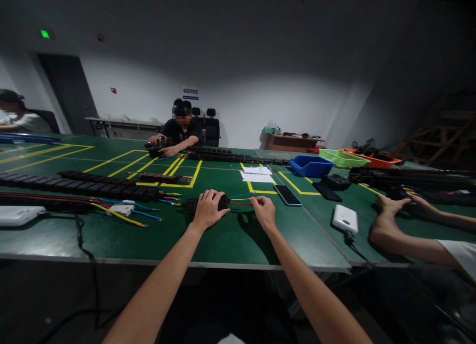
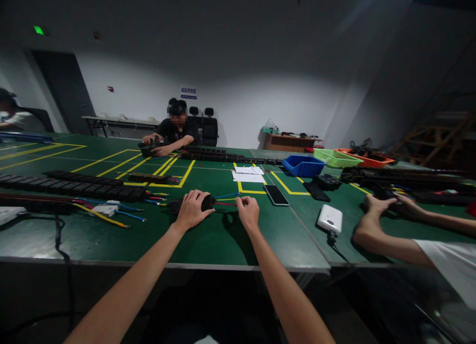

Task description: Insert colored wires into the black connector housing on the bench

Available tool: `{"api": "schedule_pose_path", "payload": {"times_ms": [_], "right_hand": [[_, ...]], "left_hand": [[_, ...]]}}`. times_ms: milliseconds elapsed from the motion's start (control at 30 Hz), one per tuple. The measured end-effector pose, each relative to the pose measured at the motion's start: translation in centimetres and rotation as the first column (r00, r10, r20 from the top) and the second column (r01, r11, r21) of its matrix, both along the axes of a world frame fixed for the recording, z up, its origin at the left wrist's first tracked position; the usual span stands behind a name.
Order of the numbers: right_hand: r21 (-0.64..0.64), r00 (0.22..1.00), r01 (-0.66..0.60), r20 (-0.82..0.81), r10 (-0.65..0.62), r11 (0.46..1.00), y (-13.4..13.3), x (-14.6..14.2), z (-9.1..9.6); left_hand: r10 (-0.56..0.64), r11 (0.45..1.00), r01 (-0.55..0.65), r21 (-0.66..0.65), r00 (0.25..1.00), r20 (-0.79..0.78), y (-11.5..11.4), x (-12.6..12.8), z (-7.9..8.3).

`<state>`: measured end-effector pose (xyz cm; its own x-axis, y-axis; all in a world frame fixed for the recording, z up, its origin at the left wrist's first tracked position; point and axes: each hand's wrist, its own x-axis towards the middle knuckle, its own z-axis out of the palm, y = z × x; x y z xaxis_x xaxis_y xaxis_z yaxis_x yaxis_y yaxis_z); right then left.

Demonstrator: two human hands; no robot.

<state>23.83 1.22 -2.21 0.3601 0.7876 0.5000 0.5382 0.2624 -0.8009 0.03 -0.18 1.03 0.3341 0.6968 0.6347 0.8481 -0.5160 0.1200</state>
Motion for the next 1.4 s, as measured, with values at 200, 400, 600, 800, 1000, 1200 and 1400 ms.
{"api": "schedule_pose_path", "payload": {"times_ms": [200, 400, 600, 800, 1000, 1200, 1400], "right_hand": [[0.169, 0.967, -0.01, 0.252, -0.034, 0.986, -1.3, -0.8, 0.8], [0.243, 0.927, -0.076, 0.375, -0.021, 0.967, -2.2, -1.7, 1.1], [0.209, 0.936, -0.051, 0.35, -0.026, 0.977, -1.9, -1.4, 0.9], [0.144, 0.958, -0.057, 0.286, 0.013, 0.988, -1.6, -1.1, 0.6], [0.119, 0.966, -0.042, 0.26, 0.01, 0.992, -1.1, -1.1, 0.4], [0.07, 0.961, -0.101, 0.266, 0.079, 0.992, 0.1, -0.6, 0.7], [0.03, 0.91, -0.21, 0.37, 0.184, 0.977, 1.2, 2.2, 1.7]], "left_hand": [[0.037, 0.999, -0.036, 0.009, 0.999, -0.033, 0.1, 0.0, -0.2], [0.07, 0.997, -0.071, -0.006, 0.997, -0.023, 0.2, -0.1, -0.4], [0.07, 0.997, -0.07, -0.01, 0.997, -0.029, 0.2, -0.1, -0.4], [0.064, 0.998, -0.065, -0.007, 0.997, -0.036, 0.3, -0.3, -0.4], [0.076, 0.997, -0.076, -0.003, 0.995, -0.061, 0.4, -0.2, -0.5], [0.107, 0.991, -0.108, -0.084, 0.994, -0.017, 1.9, -0.2, -0.1], [0.026, 0.982, -0.035, -0.184, 0.998, -0.049, 3.8, 0.6, 1.2]]}}
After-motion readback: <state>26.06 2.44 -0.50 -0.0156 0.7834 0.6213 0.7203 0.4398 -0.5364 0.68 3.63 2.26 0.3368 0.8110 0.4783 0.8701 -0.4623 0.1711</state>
